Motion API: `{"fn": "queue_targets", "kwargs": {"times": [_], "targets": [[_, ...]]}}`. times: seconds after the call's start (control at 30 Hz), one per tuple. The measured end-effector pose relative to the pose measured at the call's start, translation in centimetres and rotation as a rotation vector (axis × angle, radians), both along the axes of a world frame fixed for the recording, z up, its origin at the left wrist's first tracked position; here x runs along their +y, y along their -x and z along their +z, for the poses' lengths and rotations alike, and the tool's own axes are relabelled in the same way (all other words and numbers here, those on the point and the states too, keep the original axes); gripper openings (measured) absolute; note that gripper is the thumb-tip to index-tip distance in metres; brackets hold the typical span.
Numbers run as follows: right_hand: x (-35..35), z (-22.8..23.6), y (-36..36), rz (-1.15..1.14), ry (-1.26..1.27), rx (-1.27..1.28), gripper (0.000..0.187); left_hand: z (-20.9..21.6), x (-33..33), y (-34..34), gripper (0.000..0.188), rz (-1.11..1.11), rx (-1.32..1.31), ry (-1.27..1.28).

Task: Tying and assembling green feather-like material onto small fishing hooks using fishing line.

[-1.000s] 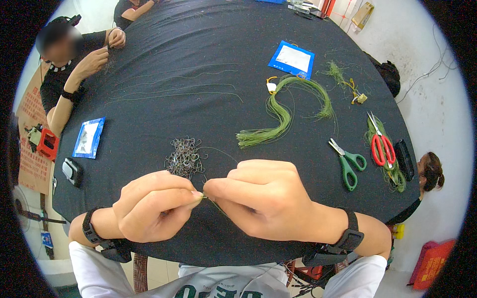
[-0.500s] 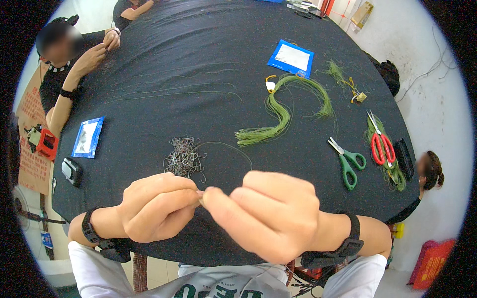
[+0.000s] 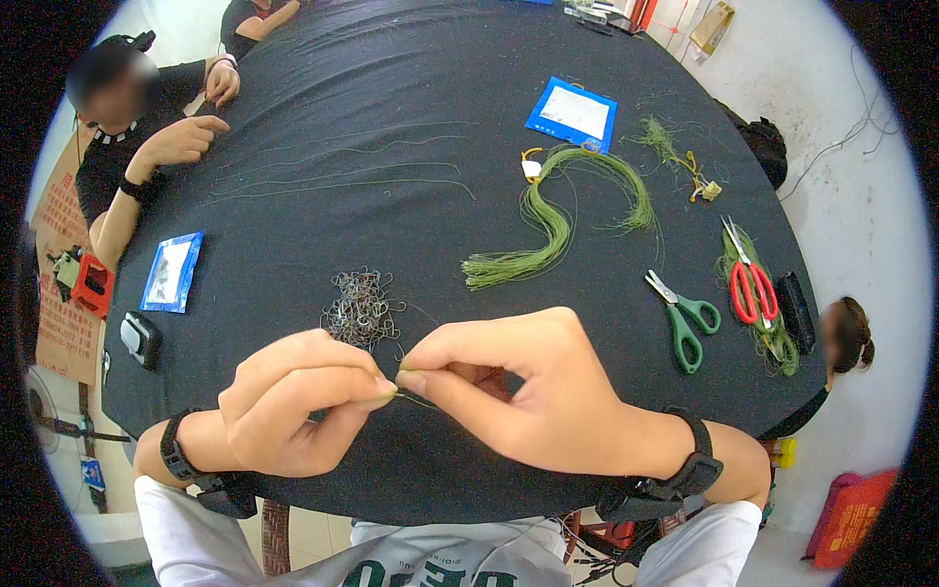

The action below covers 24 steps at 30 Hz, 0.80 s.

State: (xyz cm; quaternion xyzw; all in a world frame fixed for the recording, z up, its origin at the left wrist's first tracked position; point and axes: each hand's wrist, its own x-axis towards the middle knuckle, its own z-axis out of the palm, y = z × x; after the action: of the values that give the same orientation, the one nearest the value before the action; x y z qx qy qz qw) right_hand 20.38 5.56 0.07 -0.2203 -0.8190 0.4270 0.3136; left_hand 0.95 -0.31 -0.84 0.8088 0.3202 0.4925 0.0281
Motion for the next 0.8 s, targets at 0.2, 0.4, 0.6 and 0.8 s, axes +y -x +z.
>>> {"fn": "queue_targets", "kwargs": {"times": [0.2, 0.4, 0.6, 0.8], "targets": [[1.1, -0.7, 0.2, 0.174, 0.724, 0.016, 0.014, 0.1, 0.8, 0.6, 0.013, -0.101, -0.087, 0.144], [2.5, -1.2, 0.6, 0.187, 0.743, -0.138, 0.016, 1.3, -0.3, 0.1, 0.008, -0.308, -0.66, 0.901], [3.0, -0.8, 0.2, -0.008, 0.503, -0.05, 0.029, 1.4, -0.1, 0.2, 0.009, -0.167, -0.678, 0.848], [1.8, 1.0, -0.2, -0.206, 0.04, 0.154, 0.014, 0.8, 0.2, 0.5, 0.008, -0.018, -0.265, 0.475]]}}
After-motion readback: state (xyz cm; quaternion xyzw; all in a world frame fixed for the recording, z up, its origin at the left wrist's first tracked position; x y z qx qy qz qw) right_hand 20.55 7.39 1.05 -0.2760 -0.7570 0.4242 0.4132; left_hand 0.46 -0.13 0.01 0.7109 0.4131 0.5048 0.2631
